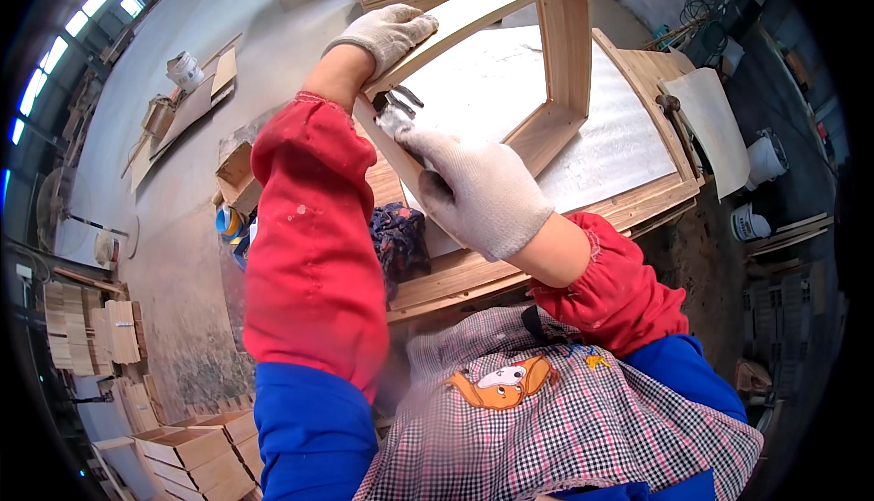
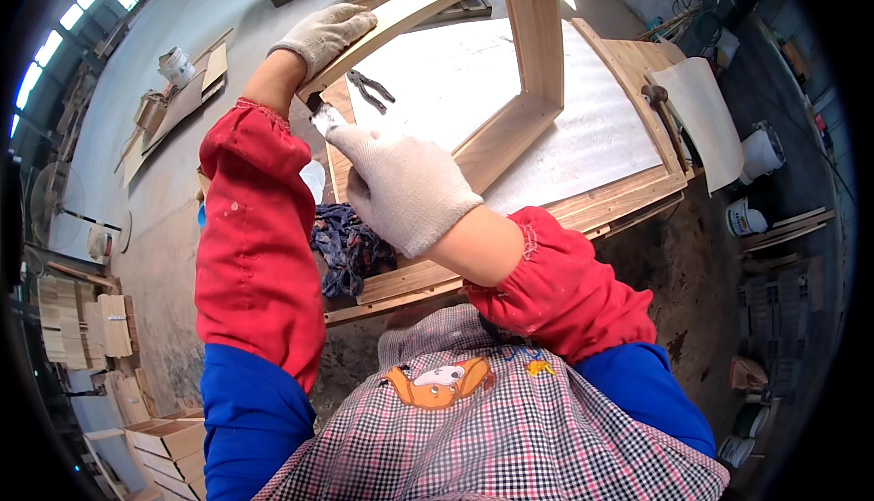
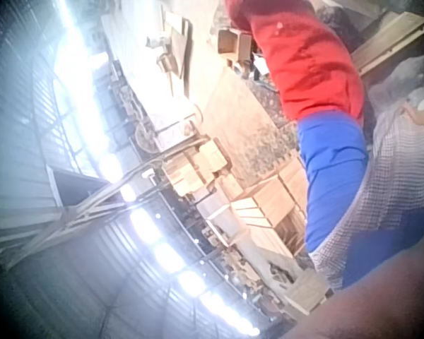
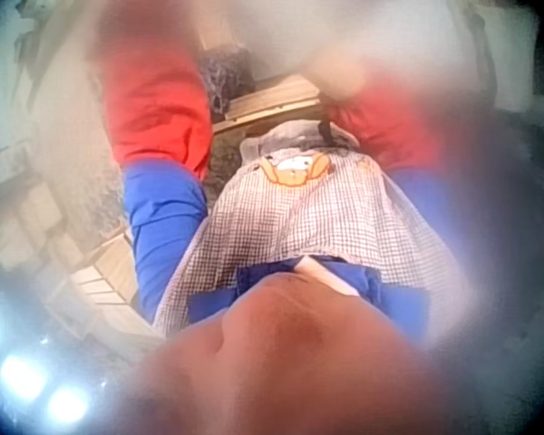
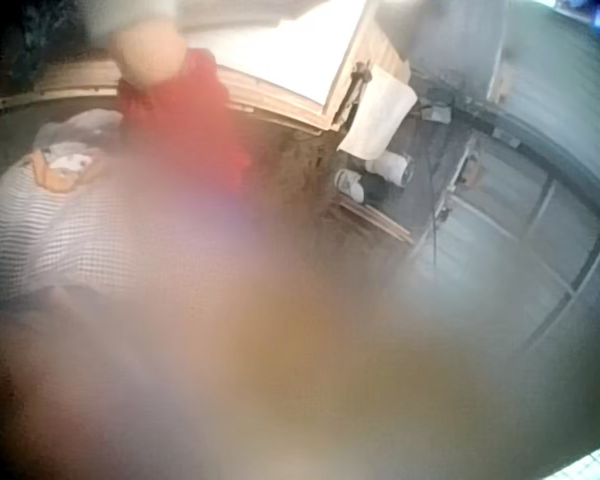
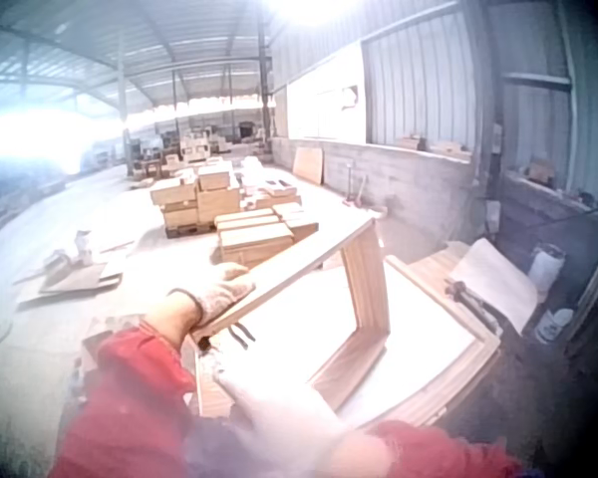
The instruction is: The person applies a dark filler to the corners and joints of a rectangular wooden frame using a small scraper.
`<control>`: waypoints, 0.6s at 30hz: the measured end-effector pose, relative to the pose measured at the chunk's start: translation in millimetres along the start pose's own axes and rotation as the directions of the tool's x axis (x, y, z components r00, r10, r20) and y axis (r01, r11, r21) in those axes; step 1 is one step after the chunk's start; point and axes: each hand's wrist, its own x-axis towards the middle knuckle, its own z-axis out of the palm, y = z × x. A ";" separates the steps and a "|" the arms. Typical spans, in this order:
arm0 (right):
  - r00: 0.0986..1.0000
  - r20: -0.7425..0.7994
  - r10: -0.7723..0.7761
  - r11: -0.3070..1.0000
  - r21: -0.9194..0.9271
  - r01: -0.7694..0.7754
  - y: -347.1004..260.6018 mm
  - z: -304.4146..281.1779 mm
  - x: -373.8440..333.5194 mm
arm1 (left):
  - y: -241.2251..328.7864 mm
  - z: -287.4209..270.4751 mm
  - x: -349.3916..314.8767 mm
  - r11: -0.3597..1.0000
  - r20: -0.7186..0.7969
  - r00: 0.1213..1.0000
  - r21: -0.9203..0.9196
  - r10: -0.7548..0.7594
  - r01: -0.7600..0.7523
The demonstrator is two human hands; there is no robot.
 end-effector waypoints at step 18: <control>0.999 -0.050 0.002 0.999 0.039 0.000 1.9 -11.3 10.5 | 2.8 5.0 1.4 0.999 -0.005 0.999 -0.034 0.039 -0.039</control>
